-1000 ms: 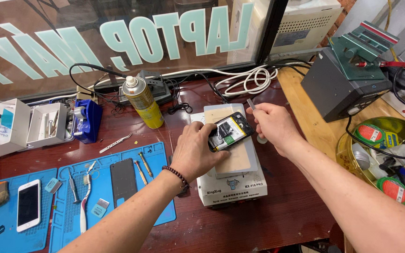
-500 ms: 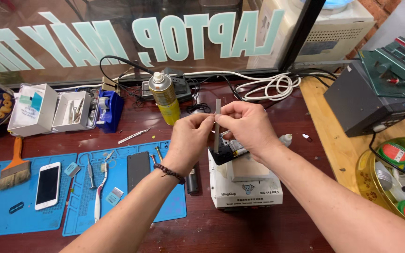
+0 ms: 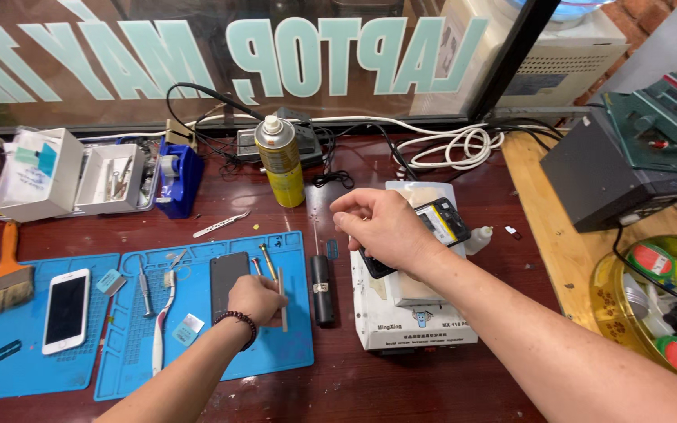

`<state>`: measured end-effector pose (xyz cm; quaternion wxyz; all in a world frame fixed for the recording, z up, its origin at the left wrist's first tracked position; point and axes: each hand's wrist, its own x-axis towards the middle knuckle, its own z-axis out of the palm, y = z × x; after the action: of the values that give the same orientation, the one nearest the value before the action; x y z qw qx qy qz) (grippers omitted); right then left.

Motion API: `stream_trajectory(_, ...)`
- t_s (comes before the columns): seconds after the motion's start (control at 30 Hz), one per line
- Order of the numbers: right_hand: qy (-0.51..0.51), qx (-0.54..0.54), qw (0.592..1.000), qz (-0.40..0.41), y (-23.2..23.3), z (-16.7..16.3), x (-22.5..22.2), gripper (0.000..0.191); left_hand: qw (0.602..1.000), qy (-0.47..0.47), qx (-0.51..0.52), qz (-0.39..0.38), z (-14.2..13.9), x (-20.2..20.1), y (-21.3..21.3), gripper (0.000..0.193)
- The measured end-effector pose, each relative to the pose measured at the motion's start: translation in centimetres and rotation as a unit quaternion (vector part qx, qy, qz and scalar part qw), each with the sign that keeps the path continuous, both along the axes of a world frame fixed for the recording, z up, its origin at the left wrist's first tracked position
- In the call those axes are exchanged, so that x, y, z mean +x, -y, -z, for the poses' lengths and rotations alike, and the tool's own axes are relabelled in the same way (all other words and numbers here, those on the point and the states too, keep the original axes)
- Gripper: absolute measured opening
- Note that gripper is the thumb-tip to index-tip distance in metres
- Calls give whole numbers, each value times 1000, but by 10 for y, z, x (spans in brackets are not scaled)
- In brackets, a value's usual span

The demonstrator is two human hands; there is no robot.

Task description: The person disassembles a black smartphone by removing the back cover, disconnecting internal cables, and detaching the screen assembly. They then reassemble the device by reconnecting the screen and battery, and replacing the back cover.

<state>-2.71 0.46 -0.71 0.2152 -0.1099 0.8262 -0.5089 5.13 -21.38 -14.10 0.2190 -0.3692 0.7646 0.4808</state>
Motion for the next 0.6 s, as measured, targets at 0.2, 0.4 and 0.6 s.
stream_trajectory(0.2, -25, -1, 999, 31, -17, 0, -6, 25, 974, -12, -208, 84, 19, -32, 16, 33)
stream_trajectory(0.4, -20, -23, 996, 88, -31, 0, -11, 26, 957, 32, -264, 117, 34, -72, 30, 38)
stream_trajectory(0.6, -20, -87, 987, 134, -35, 2, -12, 25, 976, -45, -211, 24, 35, -75, 30, 32)
